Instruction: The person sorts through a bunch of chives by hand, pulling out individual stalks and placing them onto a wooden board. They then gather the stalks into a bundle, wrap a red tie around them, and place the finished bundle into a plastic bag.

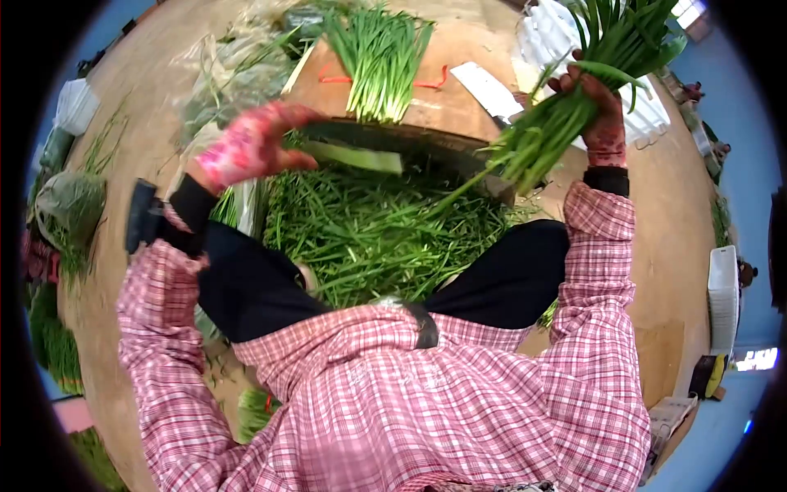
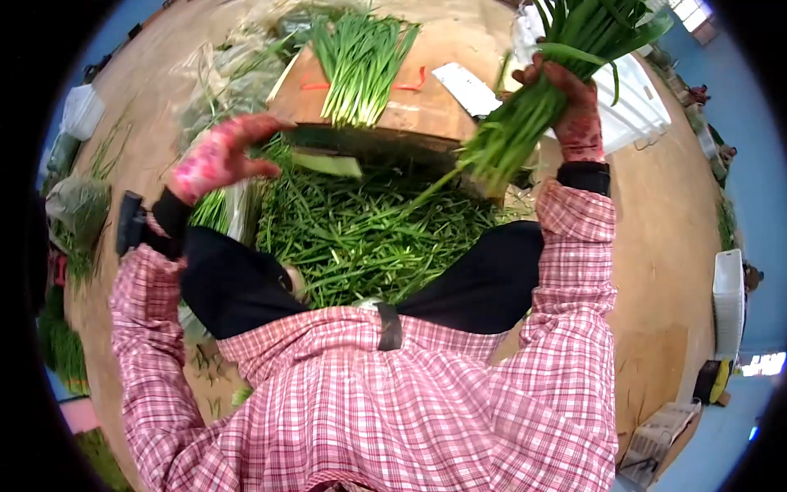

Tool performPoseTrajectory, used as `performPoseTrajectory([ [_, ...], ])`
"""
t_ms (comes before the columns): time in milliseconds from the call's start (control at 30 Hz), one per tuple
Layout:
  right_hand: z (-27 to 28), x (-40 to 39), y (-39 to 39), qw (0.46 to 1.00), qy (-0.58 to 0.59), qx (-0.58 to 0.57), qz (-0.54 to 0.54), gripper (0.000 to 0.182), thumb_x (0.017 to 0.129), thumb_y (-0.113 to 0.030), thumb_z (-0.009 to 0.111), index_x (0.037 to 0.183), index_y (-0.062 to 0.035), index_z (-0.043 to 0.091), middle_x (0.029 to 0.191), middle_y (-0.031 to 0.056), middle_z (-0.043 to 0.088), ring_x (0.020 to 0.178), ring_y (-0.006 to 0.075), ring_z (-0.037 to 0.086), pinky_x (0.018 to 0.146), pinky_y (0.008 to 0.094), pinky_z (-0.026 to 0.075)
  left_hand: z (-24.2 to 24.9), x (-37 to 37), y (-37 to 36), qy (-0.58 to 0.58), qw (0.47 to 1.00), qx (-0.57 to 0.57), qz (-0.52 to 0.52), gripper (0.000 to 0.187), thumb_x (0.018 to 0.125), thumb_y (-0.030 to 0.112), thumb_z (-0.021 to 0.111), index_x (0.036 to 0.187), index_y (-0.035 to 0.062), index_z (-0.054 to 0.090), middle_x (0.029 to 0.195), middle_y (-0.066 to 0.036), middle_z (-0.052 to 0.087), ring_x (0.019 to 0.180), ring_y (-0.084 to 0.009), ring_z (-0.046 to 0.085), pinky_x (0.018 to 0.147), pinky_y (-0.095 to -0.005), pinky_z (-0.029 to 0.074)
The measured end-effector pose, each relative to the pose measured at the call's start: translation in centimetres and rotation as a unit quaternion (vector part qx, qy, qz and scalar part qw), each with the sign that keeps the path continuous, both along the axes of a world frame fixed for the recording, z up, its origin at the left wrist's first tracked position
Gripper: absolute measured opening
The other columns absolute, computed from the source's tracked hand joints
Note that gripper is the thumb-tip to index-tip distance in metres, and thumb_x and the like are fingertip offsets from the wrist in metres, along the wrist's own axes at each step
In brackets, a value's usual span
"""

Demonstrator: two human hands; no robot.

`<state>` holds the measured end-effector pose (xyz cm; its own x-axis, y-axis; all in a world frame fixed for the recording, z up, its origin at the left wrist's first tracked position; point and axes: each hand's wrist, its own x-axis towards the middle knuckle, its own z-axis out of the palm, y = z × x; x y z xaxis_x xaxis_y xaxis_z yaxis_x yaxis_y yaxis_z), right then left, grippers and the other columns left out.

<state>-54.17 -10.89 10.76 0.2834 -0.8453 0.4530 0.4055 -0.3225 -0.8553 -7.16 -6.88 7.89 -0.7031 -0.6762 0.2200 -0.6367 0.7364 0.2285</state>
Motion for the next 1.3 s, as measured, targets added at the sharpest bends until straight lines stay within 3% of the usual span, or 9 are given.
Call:
performPoseTrajectory([
  [200,1.7,6.9,-0.5,0.995,-0.047,-0.028,-0.080,0.043,0.083,-0.011,0.068,0.120,0.0055,0.053,0.103,0.0133,0.062,0.094,0.0243,0.063,0.091,0.0434,0.050,5.1,-12.4,-1.7,0.305,0.948,0.073,-0.055,0.098,0.070,0.039,0.080,0.143,-0.0025,0.029,0.142,-0.022,0.041,0.132,-0.0307,0.040,0.111,-0.0363,0.029],
  [267,2.0,10.2,0.4,0.959,0.152,-0.006,-0.238,0.038,0.083,-0.014,0.069,0.113,0.0059,0.059,0.096,0.0124,0.066,0.088,0.0228,0.064,0.088,0.0375,0.052,4.9,-16.3,-4.7,0.407,0.910,-0.053,-0.060,0.099,0.067,0.045,0.081,0.138,-0.0071,0.035,0.104,-0.019,0.067,0.099,-0.0261,0.064,0.086,-0.0339,0.048],
  [367,-1.9,15.1,-1.5,0.847,0.327,-0.259,-0.330,0.029,0.079,-0.014,0.070,0.102,0.0009,0.062,0.094,0.0119,0.069,0.084,0.0211,0.066,0.070,0.0312,0.052,3.4,-17.9,-6.1,0.501,0.857,0.064,-0.106,0.031,0.089,0.021,0.062,0.112,-0.0007,0.059,0.097,-0.014,0.068,0.087,-0.0209,0.065,0.073,-0.0335,0.053],
  [400,-2.2,16.7,-2.1,0.830,0.369,-0.262,-0.326,0.032,0.078,-0.017,0.071,0.103,0.0012,0.062,0.097,0.0137,0.068,0.089,0.0225,0.066,0.073,0.0315,0.052,5.5,-16.9,-3.1,0.525,0.817,0.239,0.008,0.076,0.076,0.033,0.077,0.133,-0.0041,0.043,0.102,-0.014,0.068,0.092,-0.0230,0.066,0.079,-0.0307,0.052],
  [467,2.3,17.5,2.8,0.883,0.408,-0.140,-0.184,0.048,0.078,-0.024,0.073,0.115,0.0025,0.058,0.110,0.0173,0.065,0.101,0.0249,0.064,0.083,0.0315,0.051,2.3,-12.6,-5.0,0.307,0.929,-0.188,-0.084,0.047,0.086,0.023,0.066,0.123,-0.0024,0.052,0.110,-0.013,0.066,0.096,-0.0226,0.065,0.080,-0.0301,0.054],
  [500,1.8,17.7,3.0,0.895,0.379,-0.141,-0.187,0.049,0.083,-0.022,0.070,0.122,0.0024,0.055,0.114,0.0112,0.064,0.107,0.0189,0.058,0.093,0.0295,0.045,2.4,-11.1,-2.9,0.400,0.911,-0.073,-0.068,0.038,0.090,0.022,0.060,0.120,0.0002,0.055,0.111,-0.013,0.065,0.097,-0.0248,0.065,0.083,-0.0318,0.054],
  [600,0.8,13.4,4.2,0.961,0.203,-0.031,-0.184,0.038,0.089,-0.017,0.065,0.120,0.0026,0.057,0.114,0.0111,0.062,0.108,0.0166,0.058,0.094,0.0281,0.046,0.5,-4.2,-1.8,0.723,0.559,0.406,0.015,0.025,0.093,0.029,0.056,0.108,0.0099,0.063,0.107,-0.014,0.066,0.097,-0.0290,0.064,0.090,-0.0413,0.052],
  [667,-1.9,11.4,4.2,0.954,0.179,0.033,-0.236,0.028,0.091,-0.015,0.062,0.112,0.0034,0.062,0.102,0.0085,0.067,0.094,0.0152,0.063,0.085,0.0257,0.050,-1.6,0.5,-1.0,0.776,0.524,0.331,-0.121,0.021,0.092,0.032,0.059,0.102,0.0130,0.063,0.099,-0.003,0.066,0.096,-0.0223,0.064,0.100,-0.0586,0.041],
  [1300,-6.7,25.2,8.2,0.911,0.382,-0.140,-0.069,0.020,0.076,-0.019,0.072,0.089,-0.0050,0.070,0.080,0.0123,0.067,0.072,0.0284,0.063,0.068,0.0379,0.051,-4.1,5.3,5.2,0.831,0.487,0.228,-0.140,0.019,0.093,0.027,0.057,0.103,0.0127,0.062,0.090,0.001,0.061,0.098,-0.0199,0.057,0.109,-0.0602,0.029],
])
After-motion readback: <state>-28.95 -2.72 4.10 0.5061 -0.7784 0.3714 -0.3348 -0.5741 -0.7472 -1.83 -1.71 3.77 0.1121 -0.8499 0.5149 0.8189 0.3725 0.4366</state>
